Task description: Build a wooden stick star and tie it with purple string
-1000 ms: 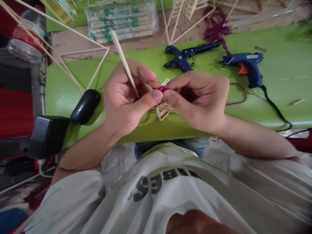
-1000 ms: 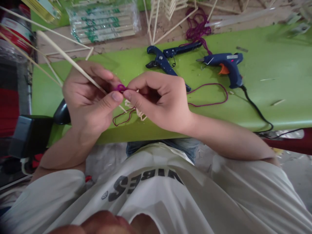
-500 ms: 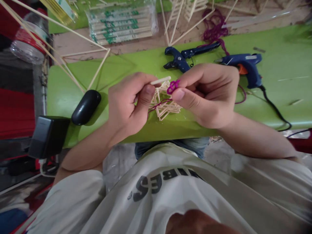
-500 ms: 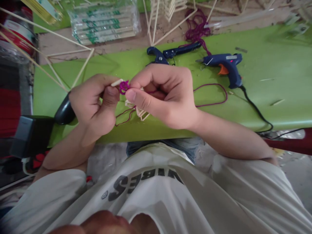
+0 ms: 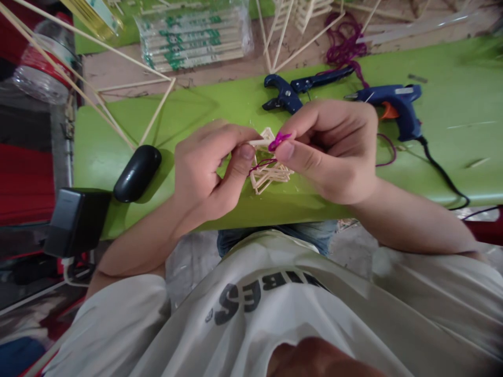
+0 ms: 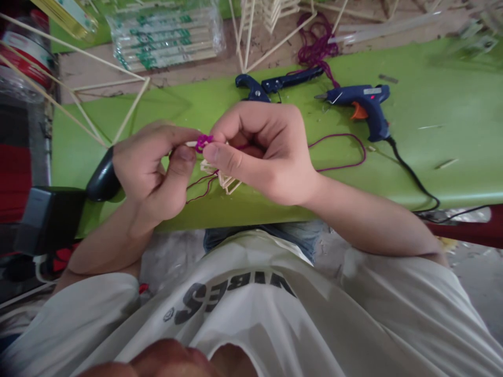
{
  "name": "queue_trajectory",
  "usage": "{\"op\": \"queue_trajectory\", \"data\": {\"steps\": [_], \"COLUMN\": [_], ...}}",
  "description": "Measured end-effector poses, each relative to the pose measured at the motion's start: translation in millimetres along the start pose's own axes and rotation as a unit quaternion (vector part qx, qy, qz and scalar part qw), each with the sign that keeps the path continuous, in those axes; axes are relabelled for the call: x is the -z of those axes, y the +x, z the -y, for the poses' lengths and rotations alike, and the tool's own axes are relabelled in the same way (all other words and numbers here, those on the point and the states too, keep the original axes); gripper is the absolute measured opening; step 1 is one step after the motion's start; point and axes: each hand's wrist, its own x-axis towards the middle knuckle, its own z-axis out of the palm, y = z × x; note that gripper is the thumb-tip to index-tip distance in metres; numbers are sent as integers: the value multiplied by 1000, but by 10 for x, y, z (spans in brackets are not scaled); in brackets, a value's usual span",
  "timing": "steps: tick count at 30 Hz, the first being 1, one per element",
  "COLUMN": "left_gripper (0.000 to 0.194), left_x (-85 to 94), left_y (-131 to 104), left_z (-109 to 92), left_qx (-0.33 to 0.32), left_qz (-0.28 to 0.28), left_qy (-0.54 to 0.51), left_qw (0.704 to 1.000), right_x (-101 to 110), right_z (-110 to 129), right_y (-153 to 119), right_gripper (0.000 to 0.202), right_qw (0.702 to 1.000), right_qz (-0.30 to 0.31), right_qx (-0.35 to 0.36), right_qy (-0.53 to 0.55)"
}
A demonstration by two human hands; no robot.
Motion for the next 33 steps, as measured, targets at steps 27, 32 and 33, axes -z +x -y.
{"op": "queue_trajectory", "data": {"steps": [27, 32, 33], "left_gripper": [58, 56, 54], "left_x": [-29, -39, -45], "left_y": [28, 25, 21], "left_z": [80, 28, 30], "left_qx": [-6, 43, 50], "left_qz": [34, 24, 21], "left_qy": [-133, -173, -178], "left_qw": [991, 984, 982], "right_x": [-2, 1, 1], "right_z": [19, 33, 30], "right_y": [53, 48, 49], "right_gripper": [36, 40, 41], "right_qw": [982, 985, 985], "right_qz": [156, 144, 143], "right_qx": [-92, -81, -84], "right_qy": [45, 51, 50]}}
